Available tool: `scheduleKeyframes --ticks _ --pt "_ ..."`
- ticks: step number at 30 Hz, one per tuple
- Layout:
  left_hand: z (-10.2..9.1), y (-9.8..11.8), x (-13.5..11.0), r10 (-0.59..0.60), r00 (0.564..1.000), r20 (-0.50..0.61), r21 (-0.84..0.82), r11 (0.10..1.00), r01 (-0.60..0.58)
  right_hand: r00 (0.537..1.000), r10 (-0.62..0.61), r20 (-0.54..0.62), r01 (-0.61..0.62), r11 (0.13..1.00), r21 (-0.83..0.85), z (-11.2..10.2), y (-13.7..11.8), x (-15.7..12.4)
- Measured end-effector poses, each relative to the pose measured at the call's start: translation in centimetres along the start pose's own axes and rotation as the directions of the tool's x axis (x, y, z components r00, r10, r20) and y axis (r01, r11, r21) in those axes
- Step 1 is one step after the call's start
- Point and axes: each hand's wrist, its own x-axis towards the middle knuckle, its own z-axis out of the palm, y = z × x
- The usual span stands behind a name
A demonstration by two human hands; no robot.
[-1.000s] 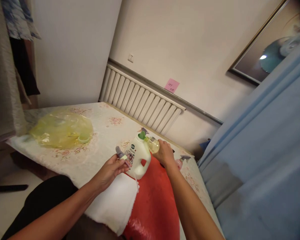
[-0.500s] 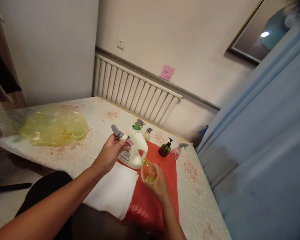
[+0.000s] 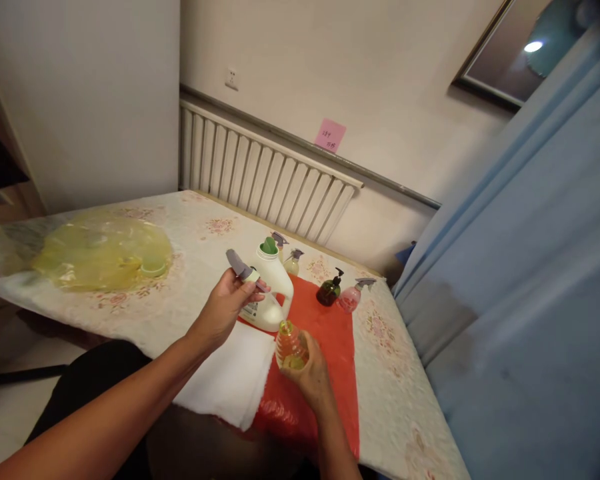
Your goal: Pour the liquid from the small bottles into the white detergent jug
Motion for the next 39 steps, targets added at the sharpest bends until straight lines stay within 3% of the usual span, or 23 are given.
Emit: scheduleKeyframes --ticks 4,10,18,25,28,34,39 --pt "0.6 -1.6 -1.1 -0.090 0.994 0.067 0.076 0.994 0.085 0.999 0.042 0.024 -0.041 0.999 -0.034 0.5 -0.9 -0.1" --pt "0.8 -3.7 -2.2 -0.233 0.947 0.221 0.117 0.970 0.212 0.996 0.058 0.071 -0.060 0.998 0.028 0.8 -2.5 -0.2" --pt "0.0 -4.3 -2.2 -0.284 0.918 0.277 0.227 0.948 0.225 0.994 0.083 0.075 -0.084 0.996 0.008 0.8 -3.9 -0.7" --pt "-0.8 -4.7 -2.3 -0.282 0.894 0.348 0.342 0.926 0.159 0.995 0.091 0.044 -0.090 0.996 -0.026 0.7 -3.5 -1.0" --pt "-1.0 -4.6 -2.3 -0.276 0.884 0.377 0.364 0.922 0.132 0.988 0.141 0.068 -0.143 0.989 0.032 0.6 -3.7 -1.2" --pt "-1.1 -3.7 -2.1 -0.312 0.858 0.407 0.357 0.920 0.165 0.934 0.229 0.275 -0.318 0.884 0.344 0.8 -4.2 -1.6" --pt "-0.7 -3.0 -2.2 -0.349 0.835 0.425 0.330 0.919 0.217 0.944 0.224 0.242 -0.304 0.873 0.381 1.1 -4.1 -1.9"
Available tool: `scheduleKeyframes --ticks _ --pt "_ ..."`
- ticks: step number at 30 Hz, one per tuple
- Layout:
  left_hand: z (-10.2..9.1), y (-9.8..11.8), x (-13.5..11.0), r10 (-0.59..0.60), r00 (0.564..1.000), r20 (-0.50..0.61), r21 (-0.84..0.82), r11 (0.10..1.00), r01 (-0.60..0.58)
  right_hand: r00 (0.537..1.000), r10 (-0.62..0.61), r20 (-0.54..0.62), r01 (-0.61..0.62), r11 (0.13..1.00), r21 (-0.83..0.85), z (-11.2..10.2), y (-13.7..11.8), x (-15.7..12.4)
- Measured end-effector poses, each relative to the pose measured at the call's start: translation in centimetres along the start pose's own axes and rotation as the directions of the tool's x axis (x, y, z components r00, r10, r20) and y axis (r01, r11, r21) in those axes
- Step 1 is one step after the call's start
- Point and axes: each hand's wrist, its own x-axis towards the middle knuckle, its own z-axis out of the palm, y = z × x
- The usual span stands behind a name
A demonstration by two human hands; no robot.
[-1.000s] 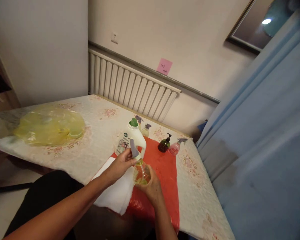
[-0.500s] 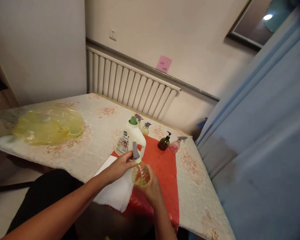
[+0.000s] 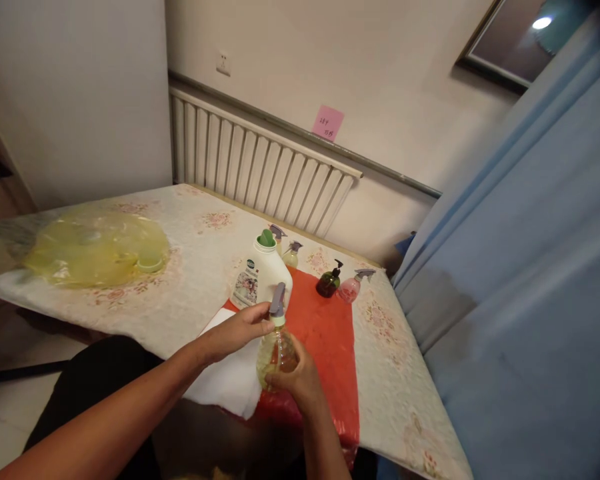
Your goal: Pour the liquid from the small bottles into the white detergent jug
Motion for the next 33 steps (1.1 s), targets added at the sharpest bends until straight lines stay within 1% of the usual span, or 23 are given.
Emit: scheduleKeyframes --ticks 4,9,11,14,18,21,24,26,29,33 --pt "0.8 -0.5 0.5 0.020 0.998 -0.062 0.021 1.000 -0.019 1.000 0.025 -0.017 -0.026 0.999 -0.022 0.1 -0.2 -0.2" --pt "1.7 -1.3 1.0 0.023 0.988 -0.150 -0.046 0.998 -0.030 0.998 0.048 -0.043 -0.050 0.998 -0.038 0.1 -0.2 -0.4" --pt "1.8 -1.4 1.0 0.016 0.987 -0.161 -0.079 0.997 -0.029 0.998 0.049 -0.044 -0.050 0.998 -0.031 0.0 0.0 -0.4" --pt "1.7 -1.6 1.1 -0.019 0.989 -0.148 -0.135 0.991 -0.001 0.998 0.048 -0.038 -0.048 0.999 -0.009 0.0 0.3 -0.5" --pt "1.6 -1.9 1.3 -0.027 0.985 -0.171 -0.216 0.976 -0.010 0.998 0.059 0.011 -0.060 0.995 0.075 0.1 0.5 -0.6" --pt "1.5 -2.2 1.3 -0.034 0.992 -0.123 -0.308 0.951 -0.006 0.994 0.080 0.074 -0.092 0.978 0.189 0.2 0.4 -0.8" --pt "1.3 -2.5 1.2 -0.067 0.997 -0.027 -0.427 0.903 0.049 0.981 0.096 0.170 -0.148 0.932 0.332 0.4 0.6 -1.0" --pt "1.2 -2.5 1.0 -0.088 0.996 0.019 -0.478 0.874 0.087 0.974 0.096 0.205 -0.170 0.907 0.386 0.5 0.8 -1.2" --pt "1.2 -2.3 0.7 -0.102 0.994 0.048 -0.498 0.860 0.112 0.977 0.089 0.195 -0.161 0.907 0.390 0.5 1.1 -1.2" --pt "1.8 -2.0 0.7 -0.088 0.996 0.015 -0.480 0.873 0.085 0.985 0.072 0.157 -0.128 0.916 0.379 0.5 1.2 -1.0"
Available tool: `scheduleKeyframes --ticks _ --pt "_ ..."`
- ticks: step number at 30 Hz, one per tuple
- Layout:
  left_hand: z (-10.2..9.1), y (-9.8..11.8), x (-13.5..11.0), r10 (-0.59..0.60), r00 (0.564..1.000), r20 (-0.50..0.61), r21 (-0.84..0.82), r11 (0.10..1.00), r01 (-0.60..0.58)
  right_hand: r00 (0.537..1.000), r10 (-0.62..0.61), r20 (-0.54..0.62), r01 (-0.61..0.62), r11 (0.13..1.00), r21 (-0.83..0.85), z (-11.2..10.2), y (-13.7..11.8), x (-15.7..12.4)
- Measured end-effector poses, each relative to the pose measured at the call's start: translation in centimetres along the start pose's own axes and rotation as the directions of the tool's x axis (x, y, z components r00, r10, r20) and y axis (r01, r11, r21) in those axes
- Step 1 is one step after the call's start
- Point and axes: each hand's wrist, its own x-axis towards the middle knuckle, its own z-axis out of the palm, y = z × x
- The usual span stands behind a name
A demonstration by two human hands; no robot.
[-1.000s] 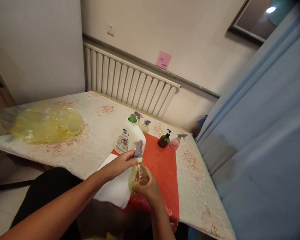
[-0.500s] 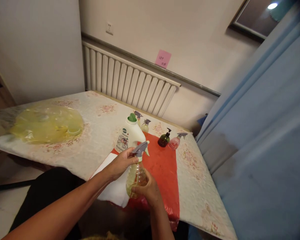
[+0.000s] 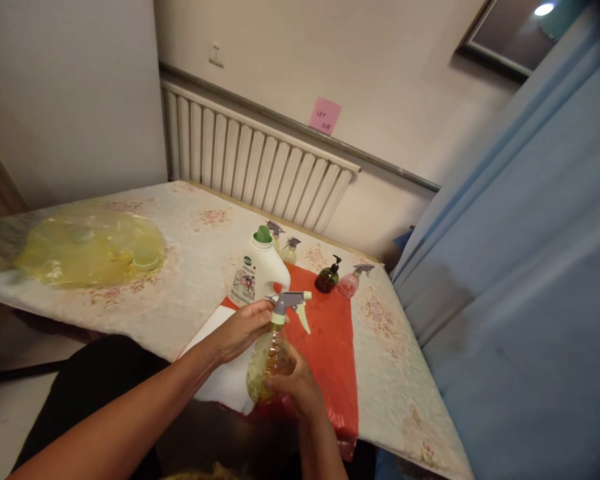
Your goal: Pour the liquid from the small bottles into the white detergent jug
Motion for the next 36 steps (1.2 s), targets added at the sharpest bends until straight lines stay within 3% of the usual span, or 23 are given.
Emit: scheduleKeyframes --ticks 6,15,23,30,36 --pt "0.5 -0.5 0.5 0.012 0.996 -0.086 0.029 1.000 -0.010 0.999 -0.002 -0.033 -0.001 0.997 -0.075 -0.2 0.1 -0.2" --pt "-0.2 -1.0 0.4 -0.028 1.000 -0.013 -0.124 0.992 0.026 0.998 0.064 -0.024 -0.063 0.996 0.057 0.2 0.1 -0.7" --pt "-0.6 -1.4 0.2 -0.031 0.998 0.056 -0.083 0.996 0.035 0.999 0.051 -0.009 -0.051 0.996 0.070 0.6 -0.6 -1.1" --pt "0.4 -1.4 0.5 -0.010 0.999 -0.044 0.017 1.000 0.011 0.998 0.056 -0.006 -0.055 0.995 0.085 0.6 -0.4 -1.0" --pt "-0.3 -1.7 0.1 0.054 0.998 0.045 -0.021 0.998 -0.053 0.999 0.036 0.011 -0.037 0.997 0.070 0.4 0.0 -1.2"
